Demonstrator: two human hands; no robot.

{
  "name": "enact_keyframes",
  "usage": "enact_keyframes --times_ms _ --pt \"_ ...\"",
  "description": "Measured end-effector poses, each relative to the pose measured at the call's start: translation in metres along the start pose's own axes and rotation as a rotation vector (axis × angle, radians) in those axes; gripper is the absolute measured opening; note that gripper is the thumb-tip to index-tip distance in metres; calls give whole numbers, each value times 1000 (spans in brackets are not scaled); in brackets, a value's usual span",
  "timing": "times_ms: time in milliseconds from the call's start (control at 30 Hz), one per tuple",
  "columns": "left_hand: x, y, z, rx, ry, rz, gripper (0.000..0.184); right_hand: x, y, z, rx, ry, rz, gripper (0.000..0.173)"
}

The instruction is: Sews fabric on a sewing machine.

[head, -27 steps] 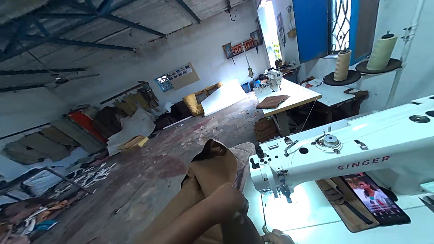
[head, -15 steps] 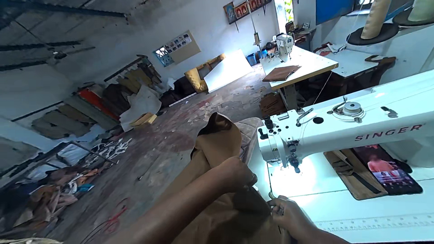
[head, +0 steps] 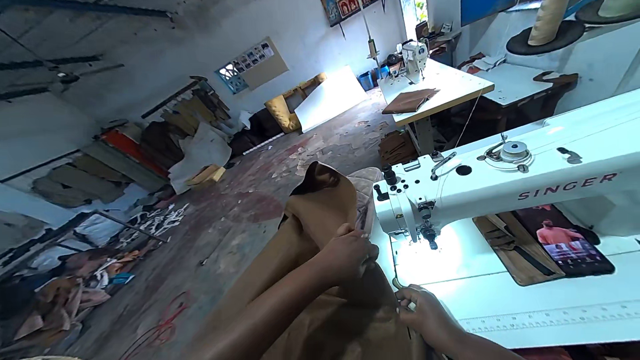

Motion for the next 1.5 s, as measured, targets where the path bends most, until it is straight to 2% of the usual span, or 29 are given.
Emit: enact_keyframes --times_ms 133,200,300,367,433,500,567,667,733,900,1033,1067,1167,1233,1400,1500 --pt "-20 -17 2 -19 -34 164 24 -1 1 0 -40 -37 3 37" --pt "-28 -31 6 -25 -50 190 24 -2 1 1 -78 -71 6 40" --pt "-44 -59 17 -12 -51 137 25 -2 2 12 -190 -248 44 40" --pt "-58 -79 26 6 -34 76 26 0 7 22 -255 -475 117 37" --pt "-67 -95 32 42 66 16 28 7 13 25 -292 -680 194 34" --pt "-65 -103 35 112 212 -44 30 19 16 24 -313 -761 237 30" --pt "-58 -104 40 219 291 -145 32 30 15 23 -328 -737 261 34" --pt "-62 -116 36 233 229 -83 34 42 9 19 -333 -597 242 65" --pt "-60 -116 34 227 253 -30 33 44 5 18 -326 -520 171 74" --pt "-60 -112 42 208 120 53 35 45 -3 19 -338 -402 -33 63" --pt "-66 -111 43 293 46 147 64 46 -8 14 -374 -293 -120 63" --pt "-71 -112 41 287 52 183 63 46 -9 14 -380 -279 -129 63" --pt "-55 -103 42 326 48 44 52 47 -12 12 -400 -252 -144 62" --pt "-53 -105 41 337 51 39 48 50 -14 10 -410 -246 -140 61" --pt "-66 -131 34 347 207 210 49 61 -14 12 -425 -261 -76 52" --pt "-70 -141 31 309 256 282 46 64 -15 17 -436 -262 -69 55"
Point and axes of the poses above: each hand's wrist, its own y-axis away from the middle knuckle, its own x-axis out of the back of the hand, z = x × y, the point moved 3 cm from there along -y, towards the middle knuckle, and after that the axes turned 14 degrees about x, right-handed, at the moved point
